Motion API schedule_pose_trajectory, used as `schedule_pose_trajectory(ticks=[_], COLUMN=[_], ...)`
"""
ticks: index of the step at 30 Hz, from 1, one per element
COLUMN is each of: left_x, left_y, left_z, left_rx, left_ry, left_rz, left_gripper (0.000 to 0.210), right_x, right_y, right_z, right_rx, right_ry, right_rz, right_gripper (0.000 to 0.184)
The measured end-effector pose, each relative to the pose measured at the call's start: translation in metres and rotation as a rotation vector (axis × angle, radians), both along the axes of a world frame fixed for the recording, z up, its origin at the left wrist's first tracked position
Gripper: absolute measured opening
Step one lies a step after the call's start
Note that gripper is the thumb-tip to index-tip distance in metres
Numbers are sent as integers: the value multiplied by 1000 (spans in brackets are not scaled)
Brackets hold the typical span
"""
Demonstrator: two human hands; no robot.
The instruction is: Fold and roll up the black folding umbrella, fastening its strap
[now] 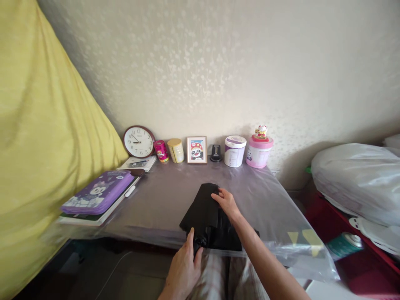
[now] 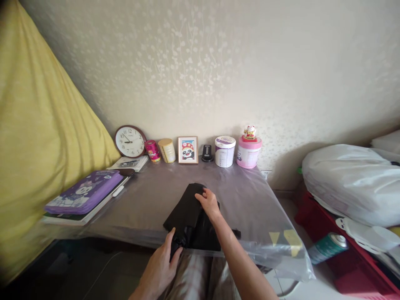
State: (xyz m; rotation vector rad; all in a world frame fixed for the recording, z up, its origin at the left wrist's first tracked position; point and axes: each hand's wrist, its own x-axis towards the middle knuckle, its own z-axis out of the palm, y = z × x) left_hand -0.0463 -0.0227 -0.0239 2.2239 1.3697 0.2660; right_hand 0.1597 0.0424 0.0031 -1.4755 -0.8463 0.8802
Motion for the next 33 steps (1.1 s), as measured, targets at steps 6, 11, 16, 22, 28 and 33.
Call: schedule_pose_trajectory(ticks=[6,11,16,22,28,33], left_x=[-1,-1,-1,-1,-1,0], left_y=[0,-1,-2,1,1,1], left_z=[-2,1,5,4,-5,-6], left_rx=[-18,3,29,-9,-26,-8], left_ry=[-14,-72,-110,-51,-107,-88], left_rz=[14,23,-32,-38,-20,0], left_gripper=[57,68,67,58,58,59], right_x=[-13,-18,-24,-30,-24,7], right_y=[8,4,0,-27,-46,0], right_z=[-5,-5,-7,-6,-17,-30], right_rx=[-32,52,129,309,477,418], right_ry=[-89,-321,-646,-825,-1045,-1176], right_rz=[57,167,190,216,376,350], right_gripper=[46,32,28,21,27,33])
